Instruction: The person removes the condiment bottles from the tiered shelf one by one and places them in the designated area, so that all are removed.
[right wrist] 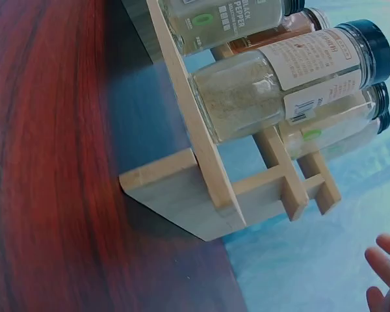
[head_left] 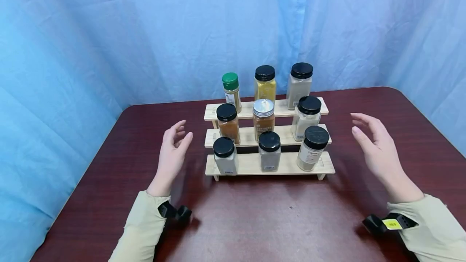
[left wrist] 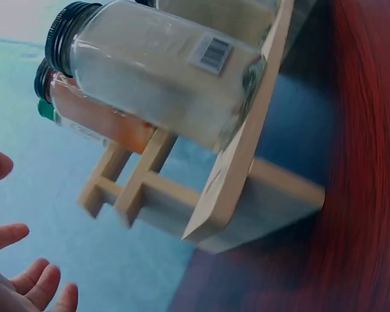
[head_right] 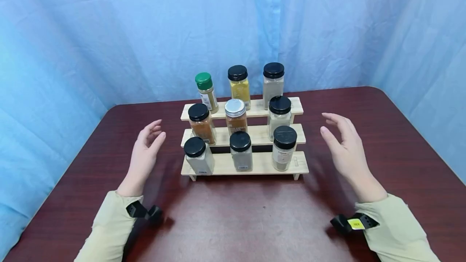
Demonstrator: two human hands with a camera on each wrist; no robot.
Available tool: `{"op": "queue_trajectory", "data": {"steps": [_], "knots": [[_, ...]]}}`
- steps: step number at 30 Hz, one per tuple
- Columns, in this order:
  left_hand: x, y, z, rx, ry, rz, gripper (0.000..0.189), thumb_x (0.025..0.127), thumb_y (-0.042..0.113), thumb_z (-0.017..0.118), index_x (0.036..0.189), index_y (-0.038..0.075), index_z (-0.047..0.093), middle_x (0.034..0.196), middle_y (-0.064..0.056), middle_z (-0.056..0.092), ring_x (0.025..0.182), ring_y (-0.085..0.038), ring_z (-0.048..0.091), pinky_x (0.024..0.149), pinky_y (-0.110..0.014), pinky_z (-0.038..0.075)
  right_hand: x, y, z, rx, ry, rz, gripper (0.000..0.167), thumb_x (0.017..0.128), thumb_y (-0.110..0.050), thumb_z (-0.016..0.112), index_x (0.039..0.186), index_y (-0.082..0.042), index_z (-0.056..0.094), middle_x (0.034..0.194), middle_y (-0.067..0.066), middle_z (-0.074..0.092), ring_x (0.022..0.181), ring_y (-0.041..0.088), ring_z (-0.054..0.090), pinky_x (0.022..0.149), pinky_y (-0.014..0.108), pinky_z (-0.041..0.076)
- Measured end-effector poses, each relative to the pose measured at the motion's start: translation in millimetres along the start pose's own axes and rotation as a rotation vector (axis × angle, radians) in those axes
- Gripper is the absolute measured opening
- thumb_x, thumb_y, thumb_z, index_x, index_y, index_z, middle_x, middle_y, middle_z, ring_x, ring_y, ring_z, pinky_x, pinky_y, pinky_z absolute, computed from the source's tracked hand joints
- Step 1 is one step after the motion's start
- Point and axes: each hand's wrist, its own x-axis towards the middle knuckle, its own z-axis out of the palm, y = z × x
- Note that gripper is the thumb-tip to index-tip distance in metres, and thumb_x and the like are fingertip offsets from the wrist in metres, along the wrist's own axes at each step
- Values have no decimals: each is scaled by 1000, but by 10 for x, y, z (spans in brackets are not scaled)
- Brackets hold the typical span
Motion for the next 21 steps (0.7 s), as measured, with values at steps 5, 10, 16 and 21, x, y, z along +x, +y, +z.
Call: {"op": "queue_trajectory", "data": {"steps": [5,10,16,21], "knots": [[75,-32,144,-158,-55,-147,52,96,13,55,144,14,38,125,-18,45,114,-23,50,97,-37,42,-2,-6,62,126,-16,-34,36,97,-5,48,132,-5,50,114,-28,49,108,-12,45,84,2,34],[121,-48,271,-328,-61,-264,51,95,10,55,143,14,39,108,-5,51,94,-9,56,82,-23,48,-1,-72,126,221,-14,-70,37,93,5,48,128,-7,55,112,-18,52,104,-6,51,86,5,38],[150,-90,377,-415,-80,-373,48,96,9,54,142,14,41,101,-1,50,78,-5,53,72,-22,47,-3,-158,180,262,-37,-103,40,89,12,50,125,-5,56,115,-14,52,104,-2,53,84,6,42],[154,-146,429,-417,-106,-390,50,95,5,53,143,11,39,100,-3,48,75,-5,52,71,-21,48,-7,-191,244,354,-68,-195,43,82,21,52,123,7,54,118,-9,52,105,3,54,87,9,44]]}}
